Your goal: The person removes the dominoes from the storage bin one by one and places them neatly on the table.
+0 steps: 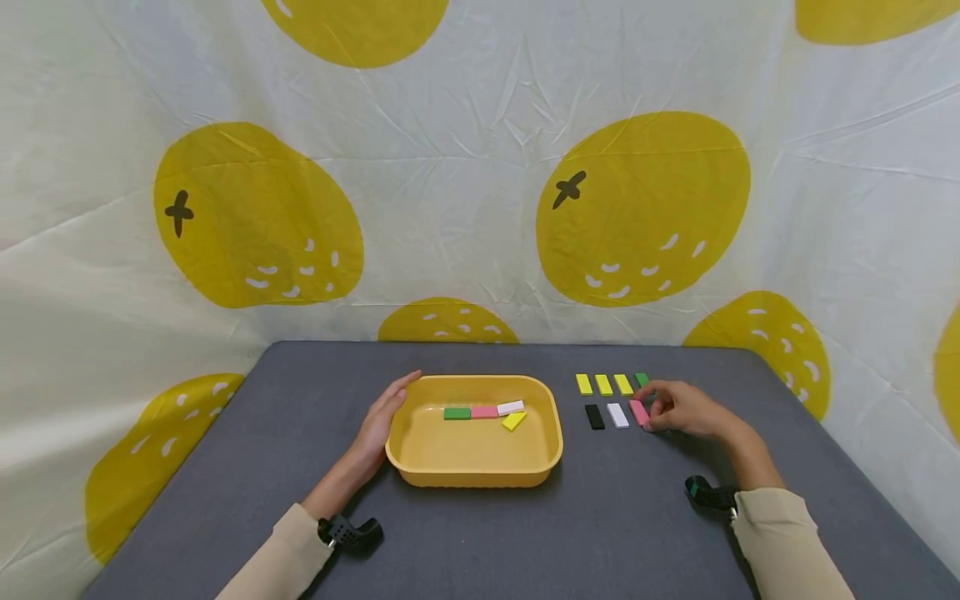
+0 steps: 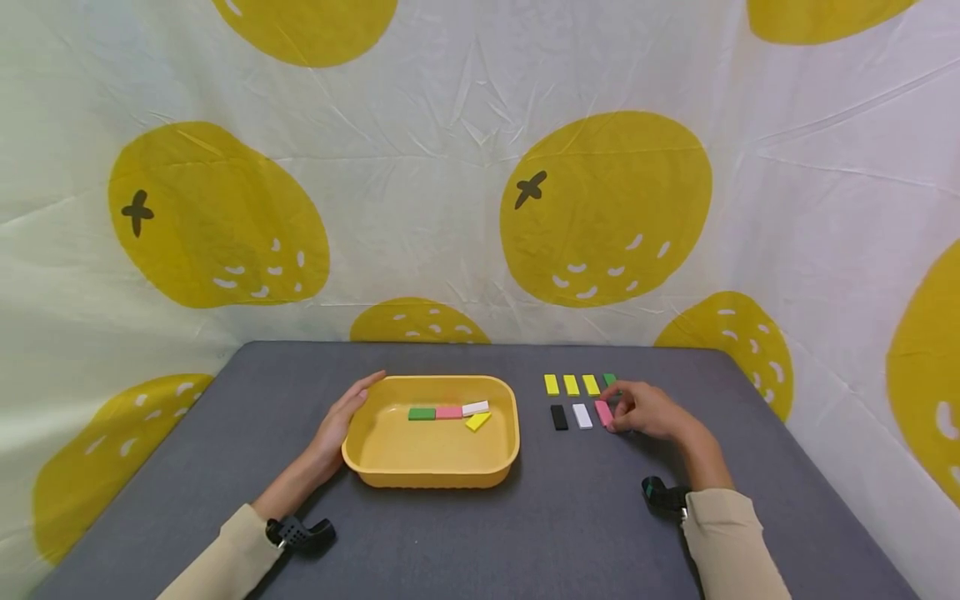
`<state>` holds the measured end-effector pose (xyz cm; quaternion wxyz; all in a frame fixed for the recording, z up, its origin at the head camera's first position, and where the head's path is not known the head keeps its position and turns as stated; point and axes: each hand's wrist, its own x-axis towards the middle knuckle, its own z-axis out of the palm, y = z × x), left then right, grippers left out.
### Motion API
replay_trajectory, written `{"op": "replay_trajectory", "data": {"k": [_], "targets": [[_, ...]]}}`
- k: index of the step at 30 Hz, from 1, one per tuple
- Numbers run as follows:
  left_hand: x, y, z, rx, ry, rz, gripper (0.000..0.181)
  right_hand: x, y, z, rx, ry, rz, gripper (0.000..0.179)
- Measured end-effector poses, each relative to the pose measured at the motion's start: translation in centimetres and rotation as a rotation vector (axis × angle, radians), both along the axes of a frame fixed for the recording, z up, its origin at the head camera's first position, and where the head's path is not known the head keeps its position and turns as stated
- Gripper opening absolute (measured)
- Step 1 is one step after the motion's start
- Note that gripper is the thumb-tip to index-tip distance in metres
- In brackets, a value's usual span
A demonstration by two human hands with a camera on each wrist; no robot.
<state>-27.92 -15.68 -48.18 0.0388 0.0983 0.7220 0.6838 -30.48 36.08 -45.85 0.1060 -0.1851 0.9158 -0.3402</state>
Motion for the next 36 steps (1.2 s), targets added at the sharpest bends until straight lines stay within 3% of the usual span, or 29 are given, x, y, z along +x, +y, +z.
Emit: {"op": "replay_trajectory", "data": {"k": [36], "targets": [[0.04,0.06,-0.18,0.01,-0.002,0.007,0.048,-0.1,0.34,-0.37,-0.065,-0.022,0.029,0.053]]}}
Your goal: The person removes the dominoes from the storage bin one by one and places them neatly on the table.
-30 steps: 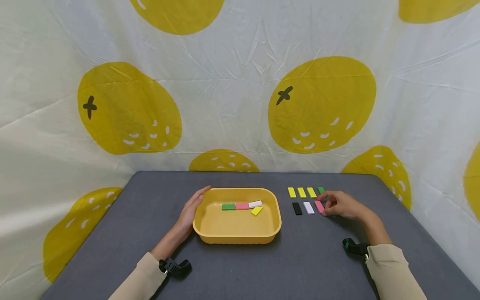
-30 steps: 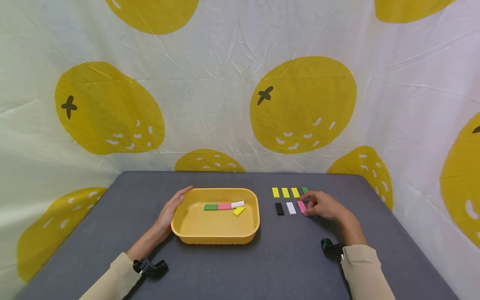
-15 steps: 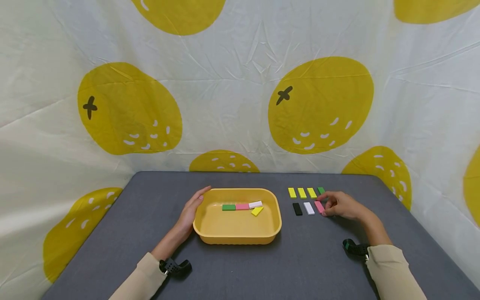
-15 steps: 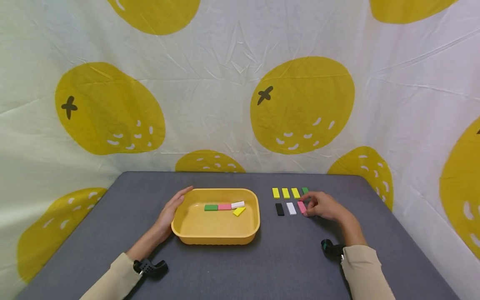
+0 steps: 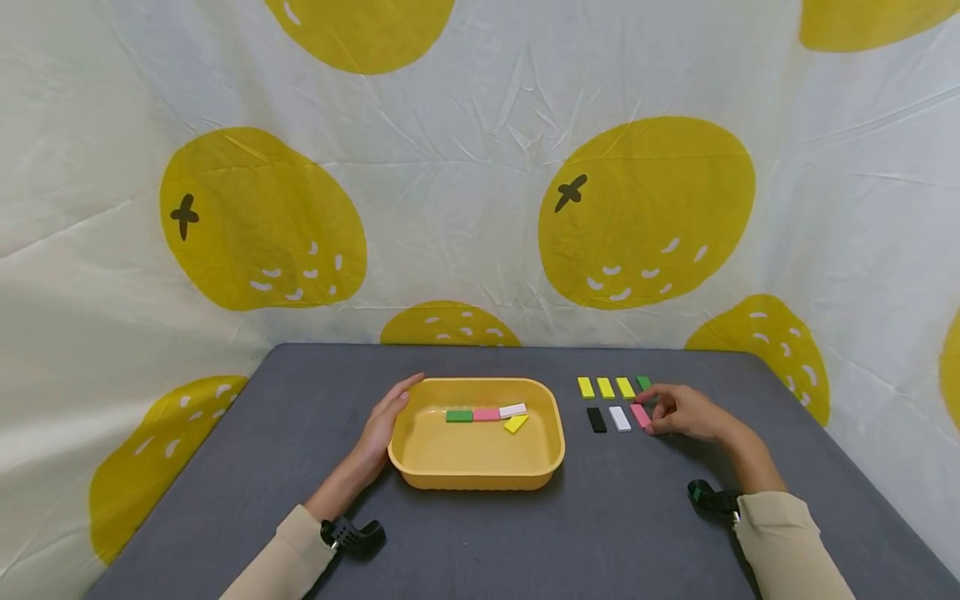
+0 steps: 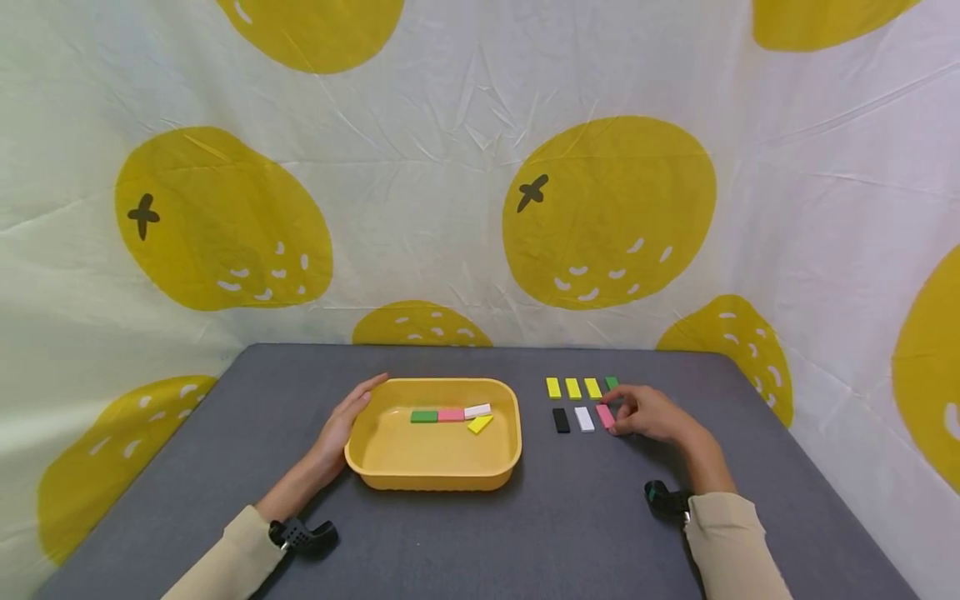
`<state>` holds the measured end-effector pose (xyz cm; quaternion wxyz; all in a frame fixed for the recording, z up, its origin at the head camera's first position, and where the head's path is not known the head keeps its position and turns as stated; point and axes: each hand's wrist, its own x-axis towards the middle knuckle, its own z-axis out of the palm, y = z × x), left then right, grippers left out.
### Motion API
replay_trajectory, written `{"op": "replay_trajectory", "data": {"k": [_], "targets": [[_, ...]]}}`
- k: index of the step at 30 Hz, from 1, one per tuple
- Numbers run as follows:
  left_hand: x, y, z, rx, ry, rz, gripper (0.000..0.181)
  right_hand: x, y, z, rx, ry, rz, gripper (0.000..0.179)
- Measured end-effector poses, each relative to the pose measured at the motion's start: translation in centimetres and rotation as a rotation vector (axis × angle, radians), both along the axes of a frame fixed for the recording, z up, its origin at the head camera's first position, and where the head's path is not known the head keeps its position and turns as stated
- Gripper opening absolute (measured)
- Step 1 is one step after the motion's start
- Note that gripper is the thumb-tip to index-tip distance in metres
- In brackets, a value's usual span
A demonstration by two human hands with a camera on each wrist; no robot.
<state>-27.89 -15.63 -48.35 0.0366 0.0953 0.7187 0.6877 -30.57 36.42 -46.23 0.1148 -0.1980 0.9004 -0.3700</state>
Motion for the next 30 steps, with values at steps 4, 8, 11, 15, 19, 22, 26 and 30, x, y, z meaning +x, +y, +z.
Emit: {"op": "replay_trajectory", "data": {"k": [4,8,11,15,19,22,26,30], "targets": [[0.0,0.0,0.0,-0.006,-0.003,-0.003,0.048,0.1,0.0,0.0,-0.011,-0.008,0.006,0.054],[0.1,0.0,0.0,0.0,-0.011,-0.001,0.048,0.1,0.2,0.1,-0.029,-0.007,0.021,0.055],[0.1,0.0,0.1,0.012,-0.017,0.0,0.047,0.1,0.4,0.3,-0.045,0.0,0.034,0.054],[0.0,0.0,0.0,0.014,-0.022,-0.002,0.046,0.1,0.8,0.4,-0.067,0.008,0.047,0.052],[0.0,0.0,0.0,0.012,-0.021,-0.001,0.046,0.1,0.9,0.7,-0.063,0.013,0.045,0.05],[0.0,0.0,-0.1,0.011,-0.018,-0.001,0.046,0.2,0.6,1.3,-0.025,0.026,0.018,0.05],[0.0,0.0,-0.1,0.005,-0.013,-0.003,0.046,0.5,0.0,2.4,0.008,0.05,-0.024,0.052],[0.0,-0.1,-0.1,0.007,-0.008,-0.004,0.046,1.0,-1.0,3.5,0.01,0.092,-0.032,0.051]]}}
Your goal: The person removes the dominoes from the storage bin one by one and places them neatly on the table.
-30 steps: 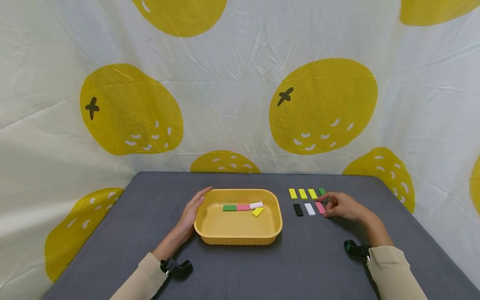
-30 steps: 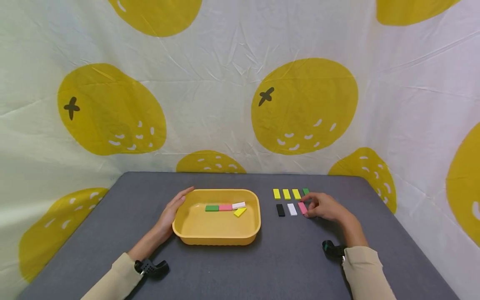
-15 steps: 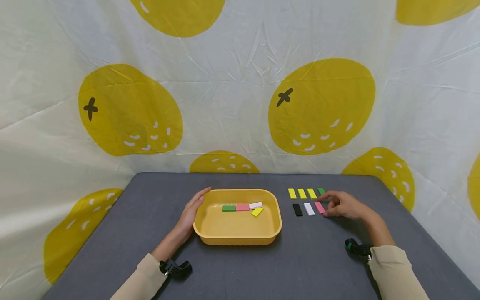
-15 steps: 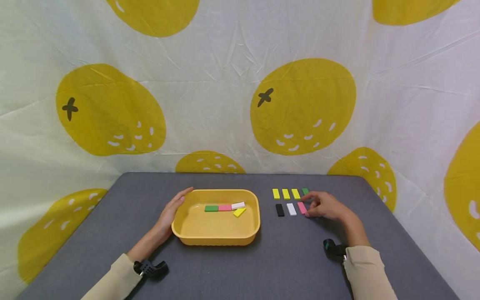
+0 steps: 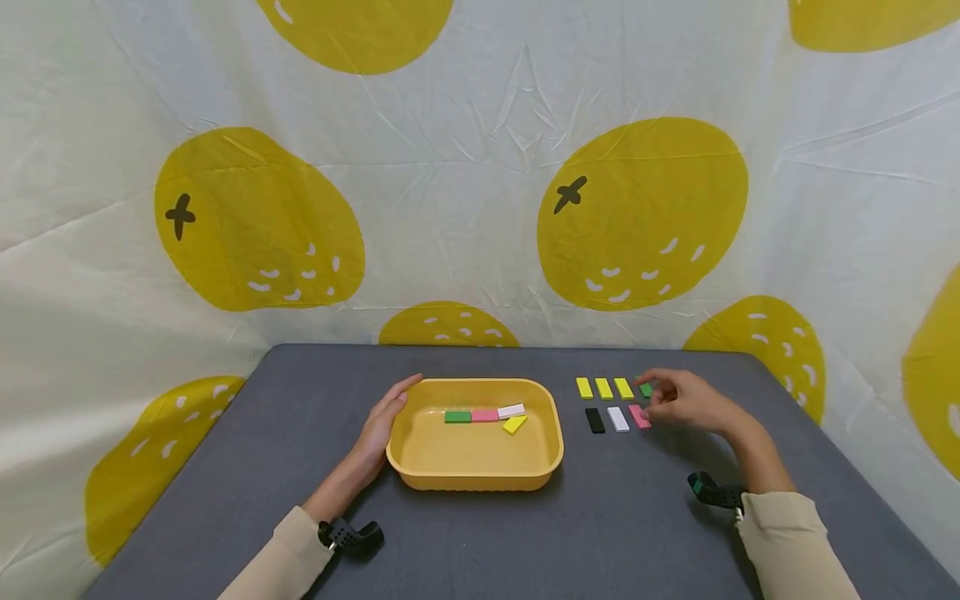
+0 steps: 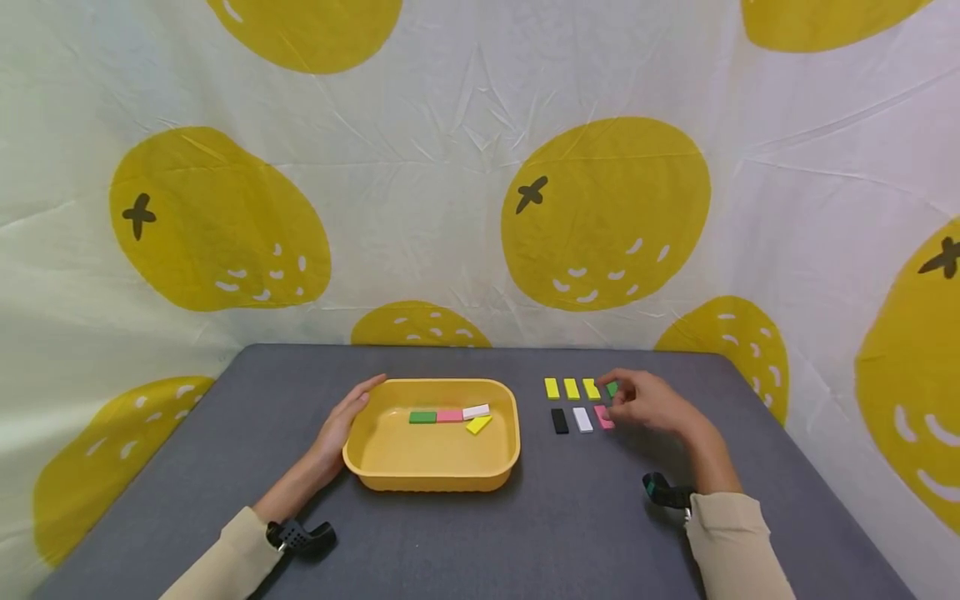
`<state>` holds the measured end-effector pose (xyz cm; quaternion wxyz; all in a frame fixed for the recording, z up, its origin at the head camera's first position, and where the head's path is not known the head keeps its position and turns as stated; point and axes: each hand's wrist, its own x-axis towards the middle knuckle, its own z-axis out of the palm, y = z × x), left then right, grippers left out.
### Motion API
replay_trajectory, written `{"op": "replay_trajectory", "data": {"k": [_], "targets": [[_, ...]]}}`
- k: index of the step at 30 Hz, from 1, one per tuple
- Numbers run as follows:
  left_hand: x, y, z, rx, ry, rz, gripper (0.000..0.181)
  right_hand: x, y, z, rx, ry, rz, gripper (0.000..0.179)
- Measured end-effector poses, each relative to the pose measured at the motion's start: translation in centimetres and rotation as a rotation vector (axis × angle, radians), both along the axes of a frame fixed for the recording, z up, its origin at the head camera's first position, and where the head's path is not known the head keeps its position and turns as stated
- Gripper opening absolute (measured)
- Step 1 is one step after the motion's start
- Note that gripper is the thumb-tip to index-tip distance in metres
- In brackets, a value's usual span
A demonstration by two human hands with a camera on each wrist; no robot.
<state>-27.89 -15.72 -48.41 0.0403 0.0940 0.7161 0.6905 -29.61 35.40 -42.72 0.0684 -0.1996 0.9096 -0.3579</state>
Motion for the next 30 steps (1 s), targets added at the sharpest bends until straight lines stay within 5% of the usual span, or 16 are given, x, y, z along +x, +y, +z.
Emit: {"op": "replay_trajectory", "data": {"k": [14,30], "targets": [[-0.2,-0.1,-0.2,-0.005,0.002,-0.008,0.047,1.5,-5.2,3.2,0.035,0.123,0.063,0.042],[-0.2,0.0,-0.2,-0.019,0.014,0.002,0.047,0.9,-14.0,4.0,0.023,0.207,0.265,0.03]]}}
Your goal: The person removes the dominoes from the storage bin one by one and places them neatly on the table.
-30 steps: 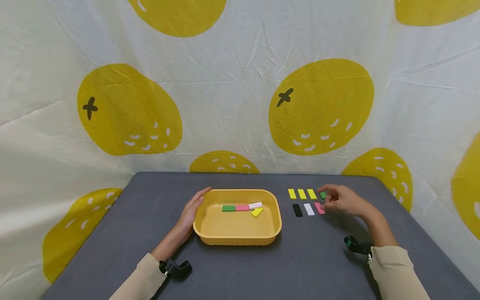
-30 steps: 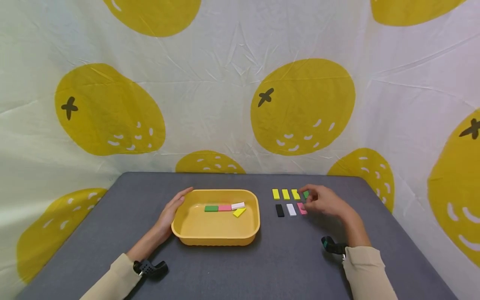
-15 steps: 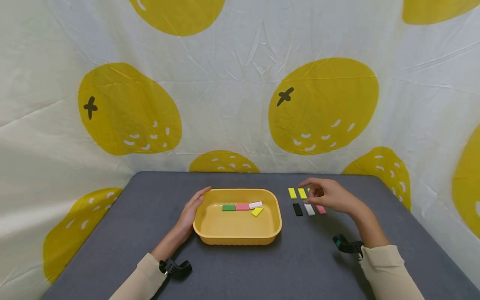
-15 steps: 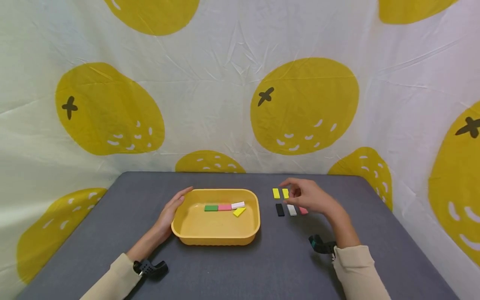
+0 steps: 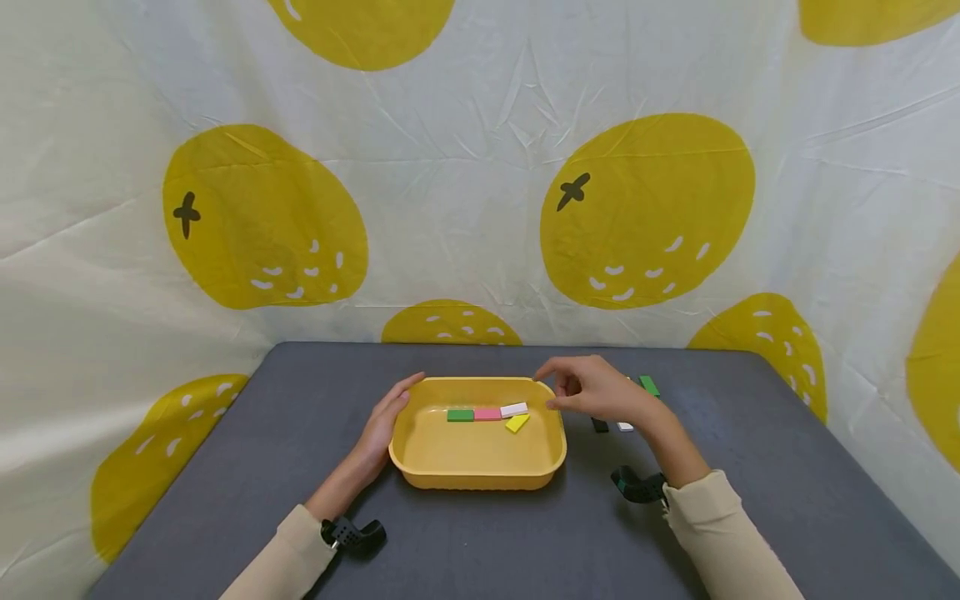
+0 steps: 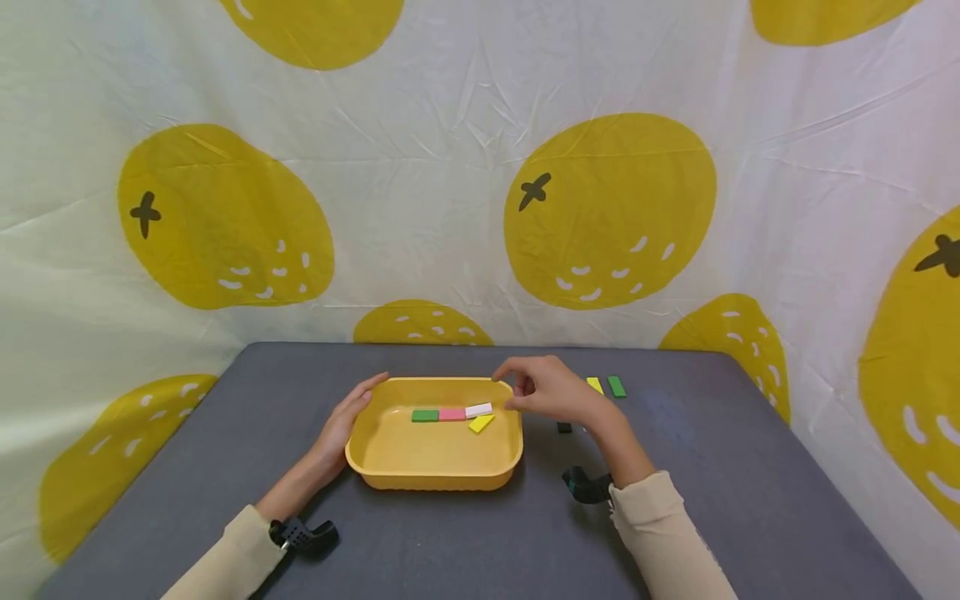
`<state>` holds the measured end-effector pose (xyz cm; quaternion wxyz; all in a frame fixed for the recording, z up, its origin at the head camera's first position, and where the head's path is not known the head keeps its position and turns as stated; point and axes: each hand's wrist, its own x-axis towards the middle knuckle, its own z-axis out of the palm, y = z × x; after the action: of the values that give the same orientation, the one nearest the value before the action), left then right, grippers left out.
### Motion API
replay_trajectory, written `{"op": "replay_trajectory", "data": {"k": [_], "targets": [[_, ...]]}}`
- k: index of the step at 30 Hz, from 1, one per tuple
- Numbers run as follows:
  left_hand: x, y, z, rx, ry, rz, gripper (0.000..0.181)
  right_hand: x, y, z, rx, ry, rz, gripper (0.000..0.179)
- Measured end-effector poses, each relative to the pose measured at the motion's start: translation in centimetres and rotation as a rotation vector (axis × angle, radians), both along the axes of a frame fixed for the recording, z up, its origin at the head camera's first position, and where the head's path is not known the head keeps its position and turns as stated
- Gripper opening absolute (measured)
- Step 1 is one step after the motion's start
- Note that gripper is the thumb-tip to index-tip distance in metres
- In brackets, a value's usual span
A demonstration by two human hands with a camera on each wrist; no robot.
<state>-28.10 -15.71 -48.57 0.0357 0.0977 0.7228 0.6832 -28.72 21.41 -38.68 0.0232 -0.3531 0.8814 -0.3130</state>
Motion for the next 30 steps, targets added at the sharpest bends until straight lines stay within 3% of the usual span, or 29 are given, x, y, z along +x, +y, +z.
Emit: {"op": "replay_trajectory", "data": {"k": [8,16,30], "targets": [[-0.1,0.1,-0.1,0.006,0.011,-0.015,0.049,-1.0,-3.4,-0.2,0.137,0.025,0.034,0.028],[0.0,0.1,-0.1,-0.007,0.017,-0.001,0.048,-1.6,-5.6,-1.0,0.332,0.019,-0.019,0.029],[0.0,0.1,0.0,-0.002,-0.007,0.012,0.048,-2.3,-8.0,-1.6,0.512,-0.004,-0.079,0.023]]}}
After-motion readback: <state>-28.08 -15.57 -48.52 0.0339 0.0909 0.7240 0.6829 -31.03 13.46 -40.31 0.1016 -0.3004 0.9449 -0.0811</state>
